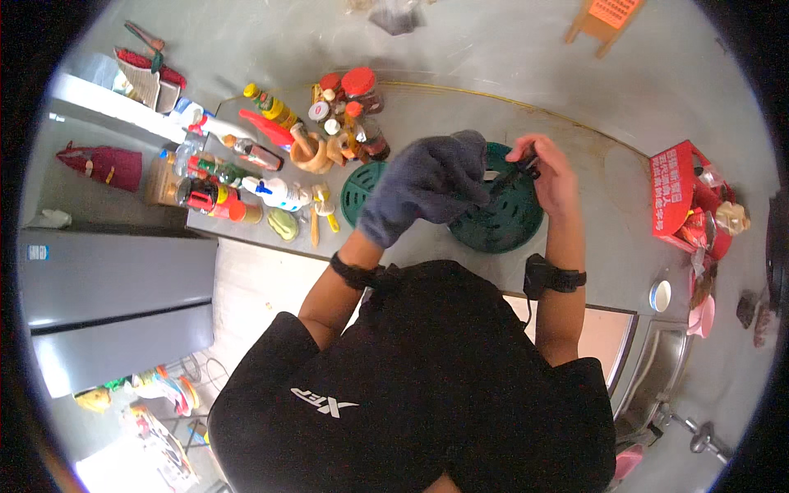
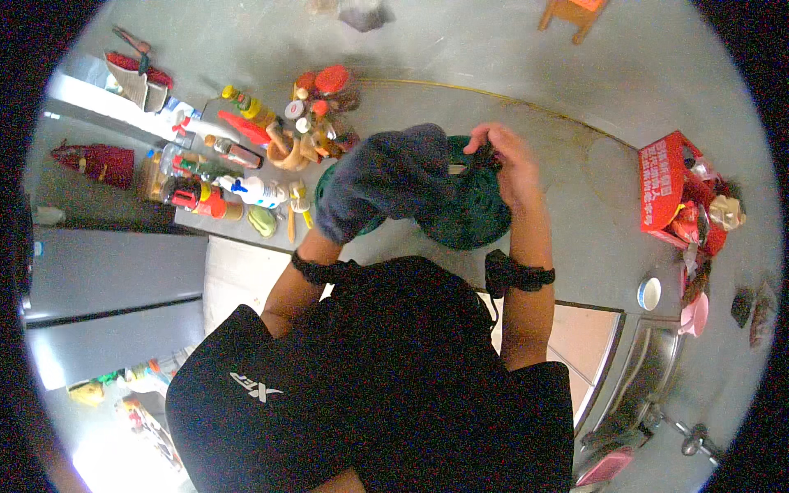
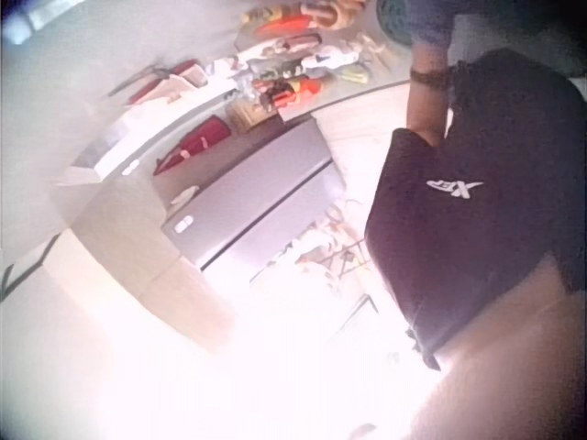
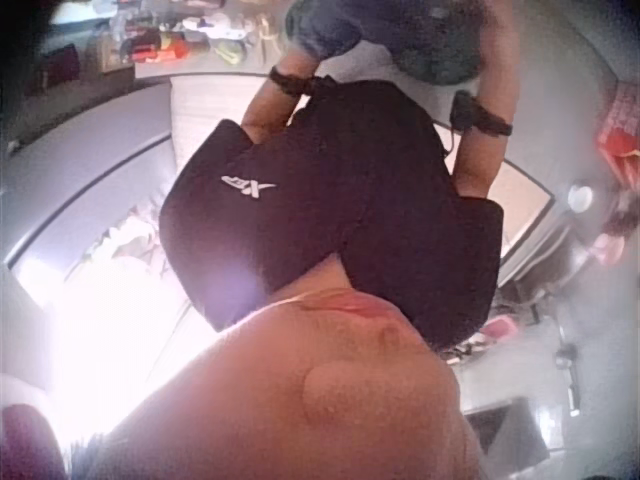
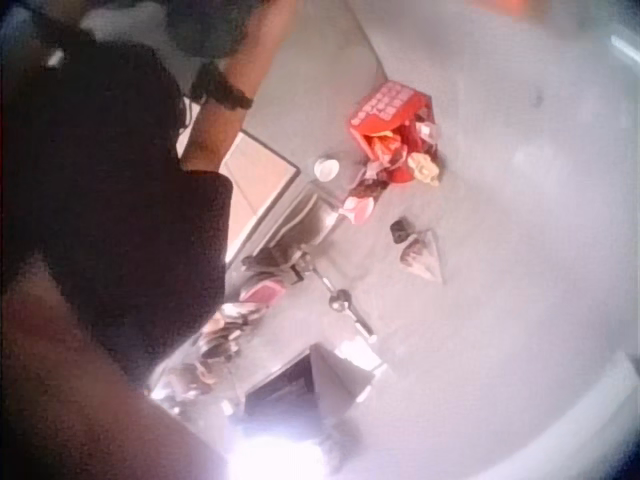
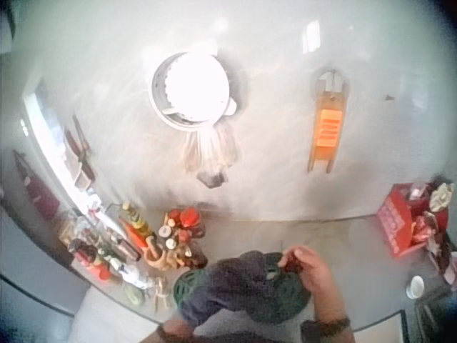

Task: The person washes green steamer racks and a cloth in a sink, wipes the racks and a metal stand with the cloth, and then wipes the counter surface.

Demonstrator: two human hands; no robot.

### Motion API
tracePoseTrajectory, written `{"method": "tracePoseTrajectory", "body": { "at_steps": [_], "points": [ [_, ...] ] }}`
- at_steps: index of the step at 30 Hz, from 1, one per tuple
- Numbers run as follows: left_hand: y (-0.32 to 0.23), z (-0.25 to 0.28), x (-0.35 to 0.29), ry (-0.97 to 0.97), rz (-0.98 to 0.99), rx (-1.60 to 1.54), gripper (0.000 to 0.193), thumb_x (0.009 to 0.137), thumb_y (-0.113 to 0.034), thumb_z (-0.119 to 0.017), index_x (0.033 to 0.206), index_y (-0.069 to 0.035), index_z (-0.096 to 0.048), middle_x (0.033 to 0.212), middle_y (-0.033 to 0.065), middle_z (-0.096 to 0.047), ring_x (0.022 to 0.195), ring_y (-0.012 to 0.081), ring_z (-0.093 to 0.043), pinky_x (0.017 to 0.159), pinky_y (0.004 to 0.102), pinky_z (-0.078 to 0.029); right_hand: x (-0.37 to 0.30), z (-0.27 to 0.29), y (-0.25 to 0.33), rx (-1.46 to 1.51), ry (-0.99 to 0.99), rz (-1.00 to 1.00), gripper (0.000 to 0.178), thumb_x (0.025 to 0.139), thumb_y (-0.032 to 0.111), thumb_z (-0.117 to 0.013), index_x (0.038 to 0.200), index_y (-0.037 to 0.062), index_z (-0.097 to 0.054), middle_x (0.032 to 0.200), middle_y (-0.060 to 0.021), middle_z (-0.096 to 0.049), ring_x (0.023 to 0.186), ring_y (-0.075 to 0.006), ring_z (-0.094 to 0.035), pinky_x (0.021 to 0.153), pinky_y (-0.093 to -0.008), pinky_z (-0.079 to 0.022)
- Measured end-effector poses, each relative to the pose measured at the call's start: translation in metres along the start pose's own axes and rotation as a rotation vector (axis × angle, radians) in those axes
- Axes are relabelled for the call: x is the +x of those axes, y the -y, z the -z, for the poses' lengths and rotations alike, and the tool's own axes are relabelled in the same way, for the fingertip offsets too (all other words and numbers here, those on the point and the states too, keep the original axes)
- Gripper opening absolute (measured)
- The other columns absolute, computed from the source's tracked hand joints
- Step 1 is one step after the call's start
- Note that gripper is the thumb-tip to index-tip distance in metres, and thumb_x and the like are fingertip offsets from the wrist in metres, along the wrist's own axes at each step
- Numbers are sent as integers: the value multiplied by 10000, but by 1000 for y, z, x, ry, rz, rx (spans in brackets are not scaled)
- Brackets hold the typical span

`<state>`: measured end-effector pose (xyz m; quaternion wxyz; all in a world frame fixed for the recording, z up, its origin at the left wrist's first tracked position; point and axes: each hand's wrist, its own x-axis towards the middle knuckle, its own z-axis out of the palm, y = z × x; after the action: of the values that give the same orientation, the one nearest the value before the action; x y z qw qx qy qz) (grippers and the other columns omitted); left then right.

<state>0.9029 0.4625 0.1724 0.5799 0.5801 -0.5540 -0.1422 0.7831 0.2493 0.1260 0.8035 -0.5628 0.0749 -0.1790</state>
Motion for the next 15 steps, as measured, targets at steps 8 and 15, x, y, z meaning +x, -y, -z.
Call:
{"method": "tracePoseTrajectory", "body": {
  "at_steps": [8, 15],
  "points": [
    [-36, 105, -104, -609, 171, 0, 240, 933, -130, -478, 1097, 17, -572, 1080, 128, -631, 989, 231, -603, 885, 361, -486, 3, -1, 2, 147, -57, -40, 309, 874, 248, -532, 1053, 0, -578, 807, -91, -604, 805, -205, -576, 770, -301, -437],
    [-60, 154, -151, -742, 219, -194, 449, 954, -293, -404, 767, 43, -636, 791, 196, -664, 630, 313, -644, 636, 438, -552, 6, -26, 20, -632, -478, 460, 253, 831, 53, -562, 1079, 0, -574, 886, -103, -640, 882, -198, -605, 833, -326, -475]
  ]
}}
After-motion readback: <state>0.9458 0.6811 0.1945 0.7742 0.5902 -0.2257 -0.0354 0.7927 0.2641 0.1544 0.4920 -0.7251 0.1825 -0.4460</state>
